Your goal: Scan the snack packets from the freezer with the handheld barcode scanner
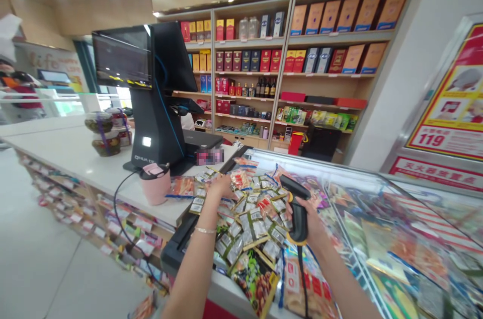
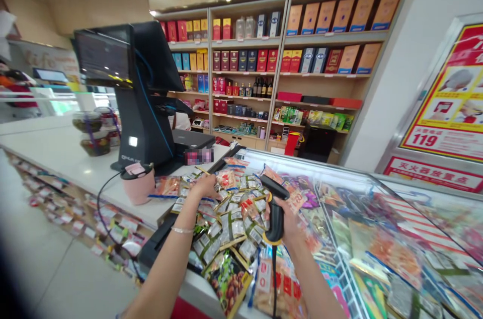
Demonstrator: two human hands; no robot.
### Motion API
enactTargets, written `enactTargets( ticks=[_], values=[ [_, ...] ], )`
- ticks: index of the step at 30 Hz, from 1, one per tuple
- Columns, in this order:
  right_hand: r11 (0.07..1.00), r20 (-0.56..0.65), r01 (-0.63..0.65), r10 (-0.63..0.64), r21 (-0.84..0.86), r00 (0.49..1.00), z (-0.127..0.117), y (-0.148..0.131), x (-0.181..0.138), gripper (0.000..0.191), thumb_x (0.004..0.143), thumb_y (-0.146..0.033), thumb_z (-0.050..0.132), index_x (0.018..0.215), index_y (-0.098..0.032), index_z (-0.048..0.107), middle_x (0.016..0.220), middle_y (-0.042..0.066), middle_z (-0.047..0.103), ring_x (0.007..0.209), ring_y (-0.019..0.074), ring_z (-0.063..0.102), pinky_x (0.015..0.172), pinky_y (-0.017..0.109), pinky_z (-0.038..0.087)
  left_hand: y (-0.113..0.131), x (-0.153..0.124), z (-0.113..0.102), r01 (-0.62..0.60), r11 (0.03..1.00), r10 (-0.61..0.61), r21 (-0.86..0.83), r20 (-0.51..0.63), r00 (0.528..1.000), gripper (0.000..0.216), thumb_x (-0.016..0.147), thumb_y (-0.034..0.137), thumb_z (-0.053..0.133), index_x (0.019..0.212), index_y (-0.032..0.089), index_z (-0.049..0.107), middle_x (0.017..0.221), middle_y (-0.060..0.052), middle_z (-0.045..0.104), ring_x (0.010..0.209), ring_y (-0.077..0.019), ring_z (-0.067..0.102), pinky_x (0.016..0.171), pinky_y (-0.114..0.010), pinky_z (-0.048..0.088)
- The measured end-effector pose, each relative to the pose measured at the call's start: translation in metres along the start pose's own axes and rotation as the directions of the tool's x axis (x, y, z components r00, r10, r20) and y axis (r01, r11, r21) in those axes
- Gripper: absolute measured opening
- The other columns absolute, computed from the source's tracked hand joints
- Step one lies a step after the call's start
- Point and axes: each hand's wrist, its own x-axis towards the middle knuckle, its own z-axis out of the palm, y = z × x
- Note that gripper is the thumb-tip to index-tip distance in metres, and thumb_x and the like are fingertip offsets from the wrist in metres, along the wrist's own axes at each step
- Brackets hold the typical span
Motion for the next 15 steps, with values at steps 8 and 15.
enactTargets(
  ticks=[8, 15],
  values=[
    [0.997, 0.020, -0.072, 0.072, 0.010, 0.997, -0.001, 0.004, -0.004, 0.034, 0.066, -0.049, 0.069, 0.071, -0.020, 0.051, 0.055, -0.002, 0.046, 0.044, 0.0124, 0.045, 0.034, 0.020, 0.036, -0.017, 0.003, 0.009, -0.141, 0.989, 0.134, -0.033, -0.156, 0.979, 0.060, 0.053, 0.043, 0.082, 0.103, 0.019, 0.058, 0.104, -0.011, 0.062, 0.108, -0.0316, 0.053, 0.090, -0.038, 0.039],
    [0.994, -0.040, -0.080, 0.083, 0.070, 0.996, -0.007, 0.006, -0.003, 0.032, 0.066, -0.047, 0.070, 0.077, -0.020, 0.057, 0.057, -0.002, 0.048, 0.045, 0.0126, 0.045, 0.032, 0.019, 0.035, -0.013, 0.008, 0.012, -0.305, 0.899, 0.103, -0.315, -0.525, 0.845, 0.021, 0.073, 0.037, 0.066, 0.072, 0.019, 0.055, 0.077, 0.000, 0.055, 0.073, -0.0166, 0.053, 0.069, -0.027, 0.038]
  ],
)
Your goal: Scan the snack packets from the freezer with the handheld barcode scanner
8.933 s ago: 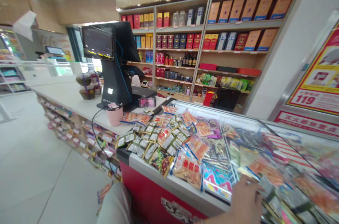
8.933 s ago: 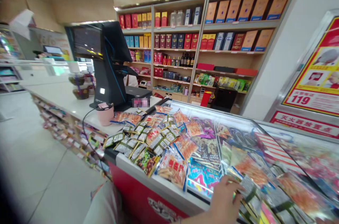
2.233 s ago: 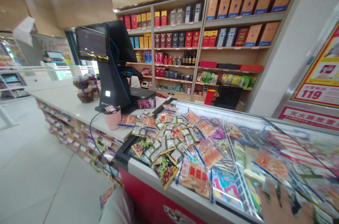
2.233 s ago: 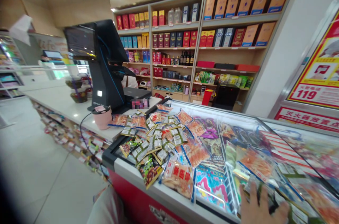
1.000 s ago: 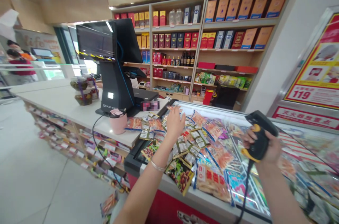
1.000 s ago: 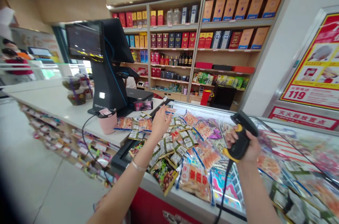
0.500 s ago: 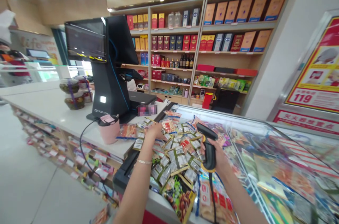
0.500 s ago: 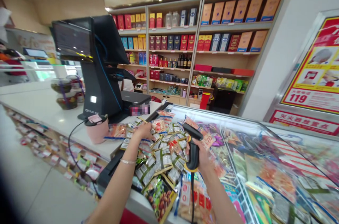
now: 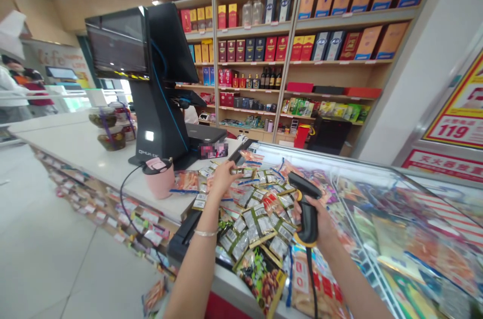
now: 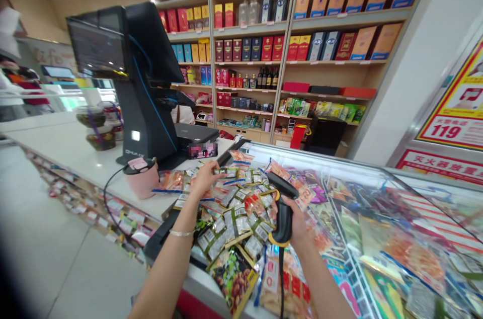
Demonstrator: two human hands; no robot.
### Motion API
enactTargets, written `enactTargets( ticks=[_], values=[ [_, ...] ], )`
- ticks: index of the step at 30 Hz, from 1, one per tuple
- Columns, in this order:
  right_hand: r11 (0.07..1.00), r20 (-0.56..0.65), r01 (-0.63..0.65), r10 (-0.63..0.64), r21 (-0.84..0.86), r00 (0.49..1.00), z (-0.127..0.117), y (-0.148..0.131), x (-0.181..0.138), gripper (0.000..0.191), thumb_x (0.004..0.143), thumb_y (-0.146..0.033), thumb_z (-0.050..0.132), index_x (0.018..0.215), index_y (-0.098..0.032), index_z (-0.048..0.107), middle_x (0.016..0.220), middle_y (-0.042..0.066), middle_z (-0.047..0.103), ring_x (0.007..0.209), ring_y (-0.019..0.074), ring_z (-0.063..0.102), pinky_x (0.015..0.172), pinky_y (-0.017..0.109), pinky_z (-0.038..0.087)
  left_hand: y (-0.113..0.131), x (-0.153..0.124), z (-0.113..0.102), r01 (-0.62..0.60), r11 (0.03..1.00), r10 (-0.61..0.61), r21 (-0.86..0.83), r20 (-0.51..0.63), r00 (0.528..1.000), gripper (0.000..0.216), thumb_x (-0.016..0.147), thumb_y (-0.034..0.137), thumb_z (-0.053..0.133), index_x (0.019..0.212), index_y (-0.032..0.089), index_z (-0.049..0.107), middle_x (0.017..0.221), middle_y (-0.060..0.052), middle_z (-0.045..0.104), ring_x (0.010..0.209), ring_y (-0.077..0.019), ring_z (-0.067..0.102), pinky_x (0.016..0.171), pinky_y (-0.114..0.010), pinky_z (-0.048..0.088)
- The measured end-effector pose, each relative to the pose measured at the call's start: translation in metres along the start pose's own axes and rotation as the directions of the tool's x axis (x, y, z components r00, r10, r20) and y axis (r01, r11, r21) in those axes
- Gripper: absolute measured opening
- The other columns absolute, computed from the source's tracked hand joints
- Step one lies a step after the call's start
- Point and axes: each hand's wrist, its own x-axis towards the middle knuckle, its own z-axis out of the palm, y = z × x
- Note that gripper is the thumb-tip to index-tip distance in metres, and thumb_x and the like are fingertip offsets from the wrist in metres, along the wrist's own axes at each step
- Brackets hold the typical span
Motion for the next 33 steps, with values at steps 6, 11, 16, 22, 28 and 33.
enactTargets(
  ticks=[6, 11, 16, 22, 28, 33],
  values=[
    [0.999, 0.037, 0.032, -0.032, -0.022, 0.999, 0.002, -0.001, -0.002, 0.029, 0.068, -0.044, 0.069, 0.076, -0.020, 0.055, 0.057, -0.001, 0.049, 0.046, 0.0134, 0.048, 0.038, 0.022, 0.041, 0.037, -0.011, 0.031, 0.068, 0.843, -0.216, -0.533, -0.220, 0.951, 0.027, 0.075, 0.043, 0.063, 0.076, 0.019, 0.052, 0.085, -0.001, 0.060, 0.080, -0.0151, 0.054, 0.072, -0.024, 0.040],
    [0.997, 0.028, 0.065, -0.064, -0.048, 0.998, 0.008, -0.003, -0.005, 0.031, 0.067, -0.044, 0.069, 0.077, -0.020, 0.054, 0.056, -0.002, 0.049, 0.044, 0.0123, 0.046, 0.036, 0.020, 0.038, 0.060, -0.023, 0.048, 0.218, 0.483, -0.427, -0.848, -0.011, 0.904, 0.035, 0.075, 0.052, 0.059, 0.076, 0.021, 0.043, 0.073, 0.004, 0.053, 0.059, -0.0098, 0.051, 0.052, -0.020, 0.041],
    [0.998, 0.011, 0.052, -0.052, -0.026, 0.999, 0.009, -0.004, -0.007, 0.031, 0.065, -0.044, 0.070, 0.075, -0.019, 0.053, 0.056, -0.002, 0.049, 0.045, 0.0121, 0.046, 0.038, 0.020, 0.041, 0.062, -0.023, 0.055, 0.274, 0.329, -0.491, -0.904, 0.084, 0.867, 0.038, 0.075, 0.055, 0.058, 0.084, 0.023, 0.039, 0.066, 0.006, 0.050, 0.046, -0.0070, 0.047, 0.040, -0.017, 0.040],
    [1.000, 0.016, 0.002, -0.001, -0.021, 1.000, 0.011, -0.004, -0.010, 0.033, 0.064, -0.044, 0.071, 0.079, -0.020, 0.053, 0.055, -0.002, 0.048, 0.045, 0.0142, 0.047, 0.033, 0.021, 0.039, 0.065, -0.026, 0.060, 0.224, 0.284, -0.374, -0.932, 0.108, 0.921, 0.052, 0.068, 0.032, 0.070, 0.105, 0.026, 0.033, 0.113, -0.003, 0.058, 0.086, -0.0136, 0.064, 0.066, -0.027, 0.057],
    [1.000, 0.040, 0.001, 0.000, -0.031, 0.999, 0.013, -0.006, -0.012, 0.036, 0.065, -0.047, 0.070, 0.083, -0.020, 0.055, 0.056, -0.002, 0.048, 0.045, 0.0143, 0.047, 0.033, 0.022, 0.040, 0.070, -0.030, 0.056, 0.150, 0.545, -0.243, -0.825, 0.016, 0.970, 0.084, 0.076, 0.025, 0.064, 0.143, 0.032, 0.014, 0.133, -0.010, 0.051, 0.103, -0.0196, 0.062, 0.079, -0.033, 0.057],
    [0.997, 0.049, 0.021, -0.018, -0.074, 0.999, 0.018, -0.007, -0.014, 0.037, 0.064, -0.047, 0.073, 0.081, -0.019, 0.058, 0.057, -0.002, 0.049, 0.044, 0.0133, 0.047, 0.032, 0.021, 0.040, 0.061, -0.029, 0.057, 0.065, 0.726, -0.197, -0.685, -0.116, 0.974, 0.059, 0.074, 0.021, 0.064, 0.131, 0.025, 0.048, 0.130, -0.007, 0.056, 0.112, -0.0226, 0.057, 0.095, -0.040, 0.050]
  ],
)
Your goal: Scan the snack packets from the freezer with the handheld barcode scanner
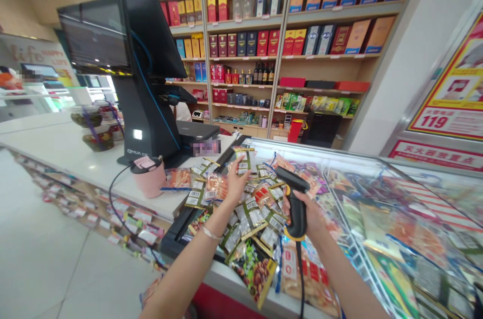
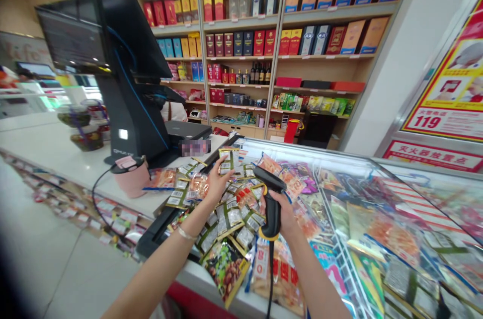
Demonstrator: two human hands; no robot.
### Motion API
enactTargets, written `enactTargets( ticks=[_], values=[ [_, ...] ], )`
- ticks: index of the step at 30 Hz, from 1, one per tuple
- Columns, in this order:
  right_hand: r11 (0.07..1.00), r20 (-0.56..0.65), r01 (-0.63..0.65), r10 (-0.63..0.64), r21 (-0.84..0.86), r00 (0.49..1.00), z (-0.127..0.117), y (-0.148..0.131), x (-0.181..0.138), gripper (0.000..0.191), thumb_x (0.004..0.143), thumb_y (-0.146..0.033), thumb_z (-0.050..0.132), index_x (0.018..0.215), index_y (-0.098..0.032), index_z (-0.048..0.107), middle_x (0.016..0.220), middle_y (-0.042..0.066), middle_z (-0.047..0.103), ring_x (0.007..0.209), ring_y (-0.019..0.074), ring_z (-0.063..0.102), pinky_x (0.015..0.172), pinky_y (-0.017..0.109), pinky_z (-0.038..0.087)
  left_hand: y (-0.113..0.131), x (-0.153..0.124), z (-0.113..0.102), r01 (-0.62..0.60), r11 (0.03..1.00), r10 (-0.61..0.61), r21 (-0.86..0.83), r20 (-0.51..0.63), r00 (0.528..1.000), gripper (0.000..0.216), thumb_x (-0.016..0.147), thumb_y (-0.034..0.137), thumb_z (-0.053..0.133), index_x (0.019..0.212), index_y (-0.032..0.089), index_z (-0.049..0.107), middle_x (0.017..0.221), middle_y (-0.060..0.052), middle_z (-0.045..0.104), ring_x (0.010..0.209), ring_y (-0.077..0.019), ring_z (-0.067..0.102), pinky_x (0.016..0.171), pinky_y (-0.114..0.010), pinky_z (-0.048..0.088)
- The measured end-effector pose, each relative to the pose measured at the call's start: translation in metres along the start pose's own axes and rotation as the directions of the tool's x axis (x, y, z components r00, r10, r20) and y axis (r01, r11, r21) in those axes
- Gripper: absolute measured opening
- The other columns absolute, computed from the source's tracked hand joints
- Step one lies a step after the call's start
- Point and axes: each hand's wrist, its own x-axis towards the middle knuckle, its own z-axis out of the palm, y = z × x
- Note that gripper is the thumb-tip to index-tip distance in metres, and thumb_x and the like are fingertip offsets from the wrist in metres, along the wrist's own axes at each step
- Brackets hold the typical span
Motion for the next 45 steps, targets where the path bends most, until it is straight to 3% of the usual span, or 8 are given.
enactTargets(
  ticks=[5, 10, 22, 36, 41, 45],
  values=[
    [0.987, -0.010, 0.071, -0.073, -0.146, 0.997, 0.004, 0.003, -0.001, 0.038, 0.065, -0.048, 0.074, 0.074, -0.017, 0.055, 0.056, 0.001, 0.054, 0.042, 0.0132, 0.050, 0.036, 0.021, 0.040, 0.001, -0.001, -0.004, -0.113, 0.964, 0.125, 0.240, -0.034, 0.992, 0.051, 0.076, 0.017, 0.062, 0.126, 0.024, 0.054, 0.129, -0.005, 0.058, 0.121, -0.0205, 0.051, 0.106, -0.036, 0.038],
    [0.983, 0.011, 0.083, -0.082, -0.162, 0.997, 0.006, 0.004, -0.002, 0.037, 0.065, -0.048, 0.072, 0.075, -0.018, 0.053, 0.055, 0.001, 0.055, 0.041, 0.0139, 0.050, 0.038, 0.023, 0.039, 0.010, -0.004, -0.005, -0.153, 0.922, 0.164, 0.357, 0.000, 0.987, 0.052, 0.078, 0.015, 0.059, 0.128, 0.026, 0.052, 0.132, -0.004, 0.056, 0.123, -0.0194, 0.050, 0.107, -0.035, 0.037],
    [0.979, 0.024, 0.096, -0.093, -0.179, 0.995, 0.006, 0.005, -0.001, 0.032, 0.067, -0.044, 0.070, 0.071, -0.017, 0.053, 0.054, 0.002, 0.055, 0.041, 0.0144, 0.050, 0.039, 0.024, 0.040, 0.008, -0.004, -0.006, -0.154, 0.918, 0.173, 0.366, -0.018, 0.985, 0.052, 0.079, 0.015, 0.058, 0.129, 0.025, 0.049, 0.131, -0.005, 0.055, 0.123, -0.0195, 0.050, 0.106, -0.034, 0.037],
    [0.998, 0.028, 0.003, -0.001, -0.069, 1.000, 0.004, 0.004, 0.000, 0.034, 0.065, -0.047, 0.070, 0.077, -0.019, 0.054, 0.055, -0.002, 0.048, 0.042, 0.0134, 0.046, 0.032, 0.021, 0.036, 0.005, -0.003, -0.006, -0.147, 0.915, 0.156, 0.376, 0.006, 0.988, 0.053, 0.079, 0.016, 0.057, 0.131, 0.025, 0.048, 0.133, -0.004, 0.054, 0.123, -0.0179, 0.049, 0.107, -0.033, 0.037],
    [0.994, 0.084, 0.104, -0.107, 0.041, 0.991, 0.009, -0.013, -0.003, 0.029, 0.069, -0.046, 0.064, 0.079, -0.020, 0.057, 0.055, -0.002, 0.043, 0.044, 0.0128, 0.042, 0.038, 0.023, 0.042, 0.008, -0.004, -0.010, -0.140, 0.919, 0.138, 0.368, 0.031, 0.990, 0.053, 0.078, 0.014, 0.057, 0.130, 0.025, 0.050, 0.134, -0.004, 0.054, 0.124, -0.0184, 0.049, 0.108, -0.034, 0.036],
    [0.981, 0.070, 0.182, -0.186, 0.066, 0.980, 0.008, -0.045, -0.020, 0.028, 0.071, -0.048, 0.061, 0.079, -0.021, 0.055, 0.056, -0.002, 0.037, 0.045, 0.0130, 0.038, 0.033, 0.022, 0.035, 0.033, -0.009, -0.014, -0.148, 0.932, 0.150, 0.331, 0.017, 0.988, 0.054, 0.077, 0.013, 0.059, 0.129, 0.024, 0.051, 0.134, -0.005, 0.054, 0.123, -0.0194, 0.050, 0.108, -0.035, 0.036]
  ],
)
